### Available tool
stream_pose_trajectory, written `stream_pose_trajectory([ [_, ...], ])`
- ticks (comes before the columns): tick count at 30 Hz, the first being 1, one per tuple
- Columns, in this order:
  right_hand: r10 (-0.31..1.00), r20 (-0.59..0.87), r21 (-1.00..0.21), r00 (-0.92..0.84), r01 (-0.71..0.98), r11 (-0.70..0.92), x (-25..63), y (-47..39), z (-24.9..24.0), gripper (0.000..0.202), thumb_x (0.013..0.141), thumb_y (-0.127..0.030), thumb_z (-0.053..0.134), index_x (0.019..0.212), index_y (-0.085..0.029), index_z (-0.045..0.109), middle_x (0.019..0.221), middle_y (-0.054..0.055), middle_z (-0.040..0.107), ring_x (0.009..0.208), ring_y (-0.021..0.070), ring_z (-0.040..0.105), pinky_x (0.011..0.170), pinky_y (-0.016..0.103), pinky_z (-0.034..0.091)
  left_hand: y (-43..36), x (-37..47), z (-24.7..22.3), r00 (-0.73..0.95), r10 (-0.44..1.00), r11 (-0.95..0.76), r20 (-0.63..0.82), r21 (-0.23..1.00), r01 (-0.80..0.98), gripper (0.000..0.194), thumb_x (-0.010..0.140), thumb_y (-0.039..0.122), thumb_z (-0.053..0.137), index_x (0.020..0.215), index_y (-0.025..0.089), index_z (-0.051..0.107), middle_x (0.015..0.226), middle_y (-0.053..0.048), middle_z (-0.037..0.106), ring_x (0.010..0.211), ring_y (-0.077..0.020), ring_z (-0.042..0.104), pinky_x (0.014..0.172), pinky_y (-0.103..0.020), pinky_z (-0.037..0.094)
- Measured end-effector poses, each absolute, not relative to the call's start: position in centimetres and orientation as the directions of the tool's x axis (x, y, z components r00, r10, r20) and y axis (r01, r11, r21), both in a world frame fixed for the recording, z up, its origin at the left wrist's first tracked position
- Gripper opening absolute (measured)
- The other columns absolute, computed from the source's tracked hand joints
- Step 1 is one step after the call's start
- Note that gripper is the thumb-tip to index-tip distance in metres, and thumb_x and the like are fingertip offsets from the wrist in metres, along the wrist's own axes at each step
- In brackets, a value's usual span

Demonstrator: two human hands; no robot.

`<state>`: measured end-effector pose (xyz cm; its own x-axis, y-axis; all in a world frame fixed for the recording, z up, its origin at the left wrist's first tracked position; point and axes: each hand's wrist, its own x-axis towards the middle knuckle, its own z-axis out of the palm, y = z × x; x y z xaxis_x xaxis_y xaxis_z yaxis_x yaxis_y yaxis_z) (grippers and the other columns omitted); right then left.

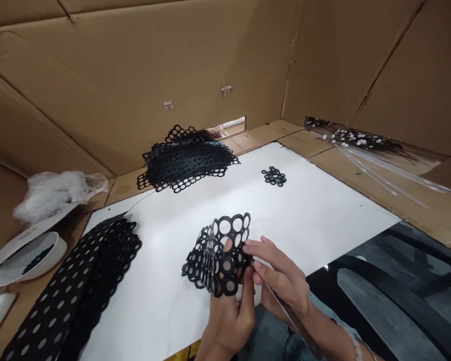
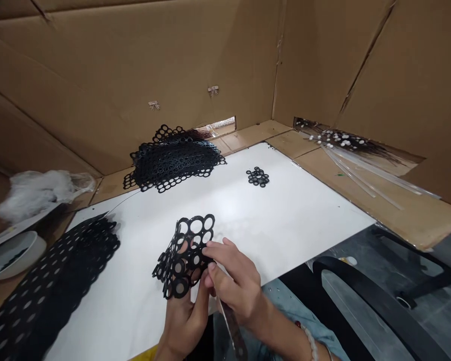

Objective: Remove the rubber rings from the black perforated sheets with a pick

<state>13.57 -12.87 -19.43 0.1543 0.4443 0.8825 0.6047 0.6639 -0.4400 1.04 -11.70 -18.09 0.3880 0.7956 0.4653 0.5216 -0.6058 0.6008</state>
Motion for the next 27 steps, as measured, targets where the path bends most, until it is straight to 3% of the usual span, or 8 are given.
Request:
stream_pose_trajectory([
  [3, 0.518, 0.816, -0.574, 0.256, 0.465, 0.674, 13.9, -12.9, -18.4, 0.026, 0.088, -0.005, 0.046, 0.104, -0.022, 0.059, 0.093, 0.007, 0.073, 0.089, 0.0198, 0.071, 0.078, 0.037, 0.062, -12.0, 1.4, -17.6, 0.416, 0.849, -0.508, 0.325, 0.715, 0.479, 0.025, 0.092, 0.021, 0.042, 0.105, 0.022, 0.064, 0.077, -0.004, 0.069, 0.062, -0.0188, 0.063, 0.068, -0.033, 0.05],
  [6, 0.58, 0.68, -0.721, 0.448, 0.263, 0.641, 14.4, -12.8, -17.5, 0.022, 0.09, -0.008, 0.046, 0.097, -0.025, 0.06, 0.084, 0.002, 0.073, 0.082, 0.0187, 0.072, 0.077, 0.038, 0.062, -12.2, 1.7, -16.7, 0.412, 0.893, -0.359, 0.181, 0.837, 0.412, 0.026, 0.093, 0.025, 0.041, 0.079, 0.021, 0.063, 0.073, -0.002, 0.067, 0.06, -0.0161, 0.06, 0.064, -0.029, 0.048],
  [8, 0.652, 0.593, -0.782, 0.473, 0.147, 0.605, 15.0, -12.8, -17.1, 0.018, 0.091, -0.01, 0.049, 0.093, -0.024, 0.06, 0.082, 0.001, 0.072, 0.083, 0.0181, 0.071, 0.082, 0.04, 0.06, -12.2, 1.9, -16.0, 0.4, 0.91, -0.272, 0.111, 0.887, 0.373, 0.027, 0.093, 0.027, 0.043, 0.074, 0.021, 0.062, 0.072, -0.002, 0.067, 0.062, -0.0158, 0.06, 0.064, -0.028, 0.047],
  [11, 0.797, 0.47, -0.862, 0.379, 0.001, 0.507, 15.8, -13.2, -16.7, 0.012, 0.092, -0.015, 0.05, 0.088, -0.022, 0.059, 0.086, 0.002, 0.071, 0.089, 0.0175, 0.069, 0.081, 0.036, 0.059, -12.0, 1.9, -15.3, 0.38, 0.925, -0.169, 0.024, 0.921, 0.352, 0.029, 0.092, 0.029, 0.046, 0.071, 0.021, 0.064, 0.07, -0.001, 0.066, 0.07, -0.0172, 0.062, 0.072, -0.029, 0.045],
  [14, 0.815, 0.441, -0.861, 0.375, -0.078, 0.502, 16.1, -13.7, -16.5, 0.013, 0.094, -0.019, 0.049, 0.089, -0.022, 0.06, 0.09, 0.002, 0.07, 0.093, 0.0165, 0.068, 0.08, 0.032, 0.058, -11.7, 1.8, -15.3, 0.368, 0.927, -0.031, -0.072, 0.963, 0.266, 0.027, 0.092, 0.032, 0.049, 0.074, 0.021, 0.066, 0.073, -0.001, 0.069, 0.068, -0.0165, 0.062, 0.075, -0.03, 0.045],
  [22, 0.84, 0.522, -0.85, 0.149, 0.015, 0.526, 15.3, -14.8, -17.4, 0.016, 0.092, -0.016, 0.051, 0.099, -0.027, 0.06, 0.103, 0.004, 0.067, 0.103, 0.0198, 0.062, 0.103, 0.047, 0.041, -11.1, 1.4, -15.6, 0.428, 0.899, -0.016, -0.094, 0.969, 0.247, 0.031, 0.091, 0.037, 0.049, 0.077, 0.019, 0.069, 0.083, -0.005, 0.072, 0.066, -0.0159, 0.064, 0.069, -0.029, 0.052],
  [24, 0.869, 0.45, -0.885, 0.205, -0.028, 0.465, 15.4, -14.7, -17.2, 0.011, 0.092, -0.02, 0.052, 0.093, -0.026, 0.06, 0.104, 0.004, 0.065, 0.104, 0.0194, 0.061, 0.096, 0.041, 0.047, -11.3, 1.5, -15.5, 0.361, 0.929, -0.019, -0.077, 0.967, 0.253, 0.028, 0.09, 0.037, 0.051, 0.081, 0.018, 0.07, 0.083, -0.005, 0.073, 0.064, -0.0159, 0.064, 0.067, -0.03, 0.054],
  [27, 0.941, 0.192, -0.948, 0.28, -0.193, 0.251, 15.5, -14.4, -16.8, 0.014, 0.092, -0.031, 0.054, 0.081, -0.023, 0.06, 0.11, 0.004, 0.061, 0.11, 0.0189, 0.056, 0.089, 0.033, 0.049, -11.4, 2.1, -15.9, 0.17, 0.985, -0.054, 0.006, 0.958, 0.281, 0.025, 0.088, 0.037, 0.055, 0.099, 0.02, 0.069, 0.082, -0.004, 0.074, 0.057, -0.0161, 0.062, 0.059, -0.03, 0.054],
])
